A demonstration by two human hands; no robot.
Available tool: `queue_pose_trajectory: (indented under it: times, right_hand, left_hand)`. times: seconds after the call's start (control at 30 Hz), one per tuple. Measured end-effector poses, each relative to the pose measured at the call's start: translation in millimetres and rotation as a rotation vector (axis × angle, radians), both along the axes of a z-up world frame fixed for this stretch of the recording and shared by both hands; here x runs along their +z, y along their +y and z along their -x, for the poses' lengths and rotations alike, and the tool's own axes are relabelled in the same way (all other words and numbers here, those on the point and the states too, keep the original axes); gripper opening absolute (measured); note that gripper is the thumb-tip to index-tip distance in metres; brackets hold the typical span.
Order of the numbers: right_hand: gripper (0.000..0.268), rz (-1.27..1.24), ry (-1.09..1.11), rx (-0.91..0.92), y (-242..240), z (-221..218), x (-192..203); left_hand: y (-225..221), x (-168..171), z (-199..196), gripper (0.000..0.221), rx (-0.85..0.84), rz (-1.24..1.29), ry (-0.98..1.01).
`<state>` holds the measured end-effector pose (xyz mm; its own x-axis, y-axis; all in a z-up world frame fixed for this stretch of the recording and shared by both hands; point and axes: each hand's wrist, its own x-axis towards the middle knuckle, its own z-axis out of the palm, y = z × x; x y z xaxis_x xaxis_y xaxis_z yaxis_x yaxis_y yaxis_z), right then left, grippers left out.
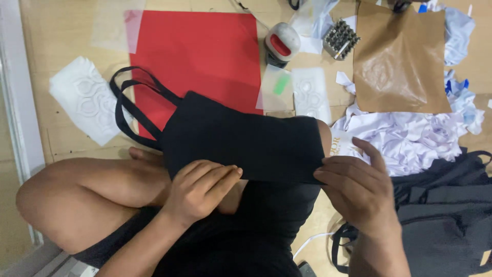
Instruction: Applying decorative gold heat transfers to a black tote bag using a small heat press iron while sitting on the floor.
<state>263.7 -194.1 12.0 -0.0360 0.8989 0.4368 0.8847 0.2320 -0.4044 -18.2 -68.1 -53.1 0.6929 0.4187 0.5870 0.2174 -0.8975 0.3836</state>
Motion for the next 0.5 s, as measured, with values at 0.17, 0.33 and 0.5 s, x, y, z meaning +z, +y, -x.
queue_pose_trajectory:
  times: [0.17,0.33,0.5]
  right_hand:
    - [0.024,0.077,-0.027,0.061,-1.0,-3.3,30.6]
    - [0.021,0.033,-0.003,0.045,-6.8,-4.3,34.3]
    - [0.013,0.018,0.028,-0.16,1.0,-35.6,15.5]
  left_hand:
    - [7.7,38.7,4.8,0.016,0.059,-0.113,0.006]
    - [18.2,40.0,17.6,0.027,-0.001,-0.141,0.013]
    - [63.7,30.3,49.2,0.038,0.115,0.013,0.396]
